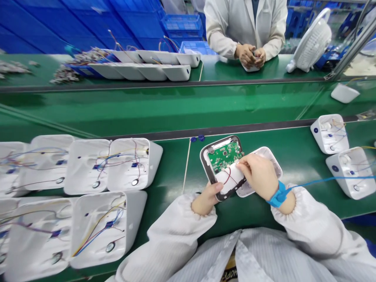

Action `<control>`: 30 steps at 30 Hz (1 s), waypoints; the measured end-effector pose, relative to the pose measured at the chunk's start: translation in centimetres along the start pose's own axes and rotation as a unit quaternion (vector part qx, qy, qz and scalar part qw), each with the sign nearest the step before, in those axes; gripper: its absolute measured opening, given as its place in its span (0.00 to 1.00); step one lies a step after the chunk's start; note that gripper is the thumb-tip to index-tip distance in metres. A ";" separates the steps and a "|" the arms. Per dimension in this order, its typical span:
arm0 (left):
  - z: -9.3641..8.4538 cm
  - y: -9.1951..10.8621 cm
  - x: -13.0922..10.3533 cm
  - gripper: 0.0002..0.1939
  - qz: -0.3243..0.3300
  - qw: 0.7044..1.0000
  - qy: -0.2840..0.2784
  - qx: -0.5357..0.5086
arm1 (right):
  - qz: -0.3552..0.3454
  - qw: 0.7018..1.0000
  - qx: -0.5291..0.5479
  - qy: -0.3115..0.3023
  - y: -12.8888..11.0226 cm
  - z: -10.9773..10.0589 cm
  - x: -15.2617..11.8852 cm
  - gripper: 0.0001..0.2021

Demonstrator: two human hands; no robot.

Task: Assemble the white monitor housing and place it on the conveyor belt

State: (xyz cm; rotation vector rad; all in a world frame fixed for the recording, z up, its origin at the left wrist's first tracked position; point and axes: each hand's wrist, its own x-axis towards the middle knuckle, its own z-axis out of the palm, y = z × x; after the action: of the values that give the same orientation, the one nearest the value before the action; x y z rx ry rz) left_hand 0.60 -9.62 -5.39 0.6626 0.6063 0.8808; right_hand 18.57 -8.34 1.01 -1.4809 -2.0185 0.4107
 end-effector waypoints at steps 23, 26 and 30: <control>0.3 0.1 -0.6 0.39 0.022 0.998 0.028 0.047 | 0.084 0.994 0.055 0.036 -1.2 0.8 -0.3 0.08; 0.0 -0.1 -0.4 0.40 0.019 0.998 0.027 0.053 | 0.074 0.995 0.042 0.046 -1.2 0.7 -0.4 0.09; -0.4 -0.4 -0.3 0.39 0.026 0.997 0.026 0.063 | 0.041 0.997 0.007 0.060 -1.2 0.8 -0.6 0.10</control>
State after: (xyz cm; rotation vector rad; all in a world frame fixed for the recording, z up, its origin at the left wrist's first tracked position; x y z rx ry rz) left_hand 0.33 -9.96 -5.91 0.7741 0.6974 0.9166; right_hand 17.32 -9.20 0.92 -1.5460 -1.8628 0.3605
